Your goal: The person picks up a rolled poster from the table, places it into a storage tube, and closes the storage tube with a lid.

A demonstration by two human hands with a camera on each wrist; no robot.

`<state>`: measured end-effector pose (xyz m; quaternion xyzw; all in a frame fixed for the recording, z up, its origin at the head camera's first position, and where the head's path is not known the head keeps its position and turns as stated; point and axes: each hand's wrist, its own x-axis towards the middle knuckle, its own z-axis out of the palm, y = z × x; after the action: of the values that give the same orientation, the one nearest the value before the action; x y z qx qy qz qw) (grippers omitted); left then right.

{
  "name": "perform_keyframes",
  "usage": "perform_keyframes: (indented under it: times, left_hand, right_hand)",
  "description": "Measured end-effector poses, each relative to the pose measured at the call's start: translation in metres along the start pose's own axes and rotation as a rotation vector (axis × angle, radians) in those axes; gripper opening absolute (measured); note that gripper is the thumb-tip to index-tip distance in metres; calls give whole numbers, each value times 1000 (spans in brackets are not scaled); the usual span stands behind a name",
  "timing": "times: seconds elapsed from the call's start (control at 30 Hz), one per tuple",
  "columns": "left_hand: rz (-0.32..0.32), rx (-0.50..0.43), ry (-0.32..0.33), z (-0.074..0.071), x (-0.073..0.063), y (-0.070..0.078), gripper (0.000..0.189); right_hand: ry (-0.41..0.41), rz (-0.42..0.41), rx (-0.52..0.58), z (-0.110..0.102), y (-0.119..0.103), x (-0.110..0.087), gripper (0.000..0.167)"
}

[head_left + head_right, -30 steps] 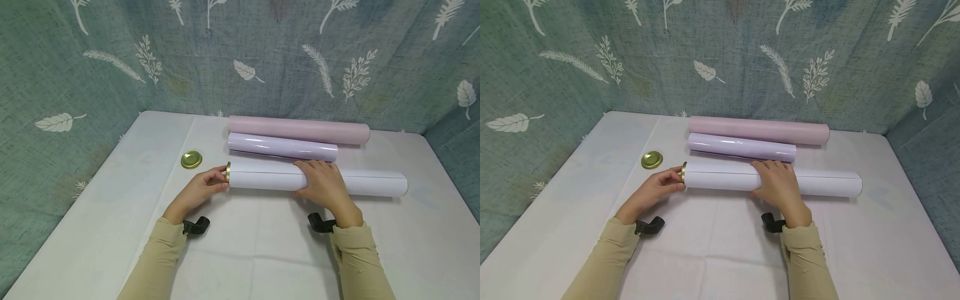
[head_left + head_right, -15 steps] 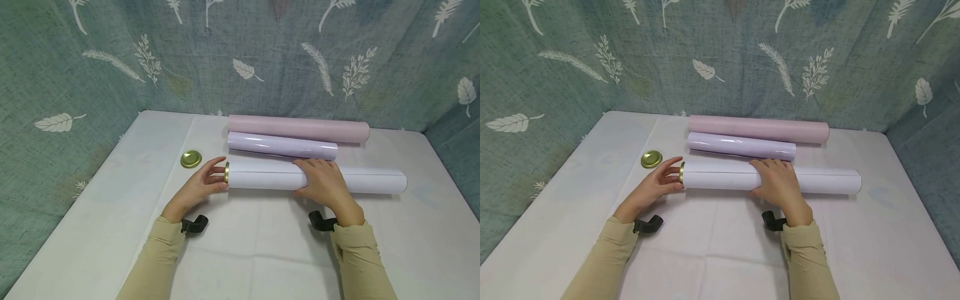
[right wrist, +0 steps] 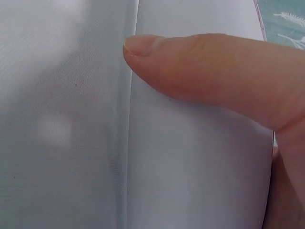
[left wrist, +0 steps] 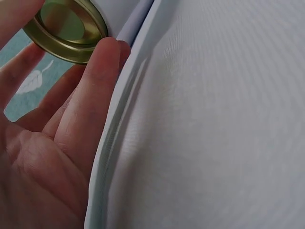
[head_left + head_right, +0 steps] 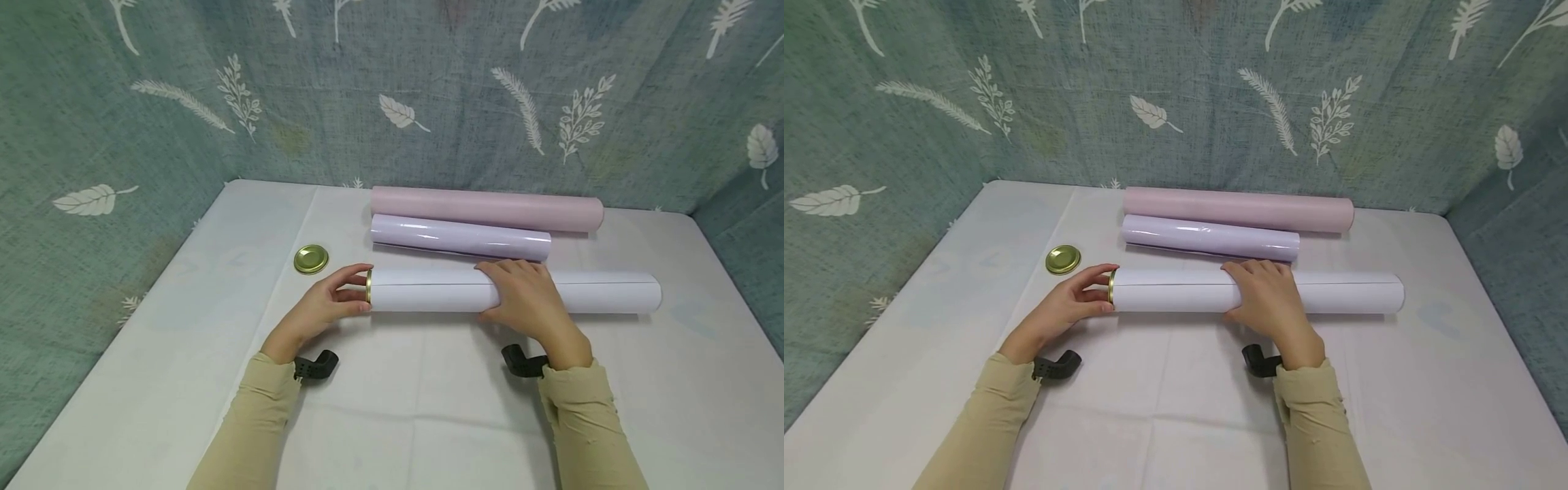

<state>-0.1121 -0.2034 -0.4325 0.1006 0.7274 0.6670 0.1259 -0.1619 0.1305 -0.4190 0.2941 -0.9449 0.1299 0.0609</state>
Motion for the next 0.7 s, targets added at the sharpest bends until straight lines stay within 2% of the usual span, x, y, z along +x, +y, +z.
perform_keyframes:
  times: [0.17,0.33,0.53,0.7]
  left_hand:
    - [3,-9,6,-1,3,-7,65]
    - [5,27,25,-7,5,-15,66]
    - [11,55,35,-10,5,-16,67]
    - [-4,41,24,-8,5,-17,67]
  right_hand:
    - [-11,15,5,0,-1,-1,78]
    - [-24,27,24,-1,-3,0,78]
    - [-14,19,29,-3,-6,2,79]
    - [-51,33,21,-3,-4,1,79]
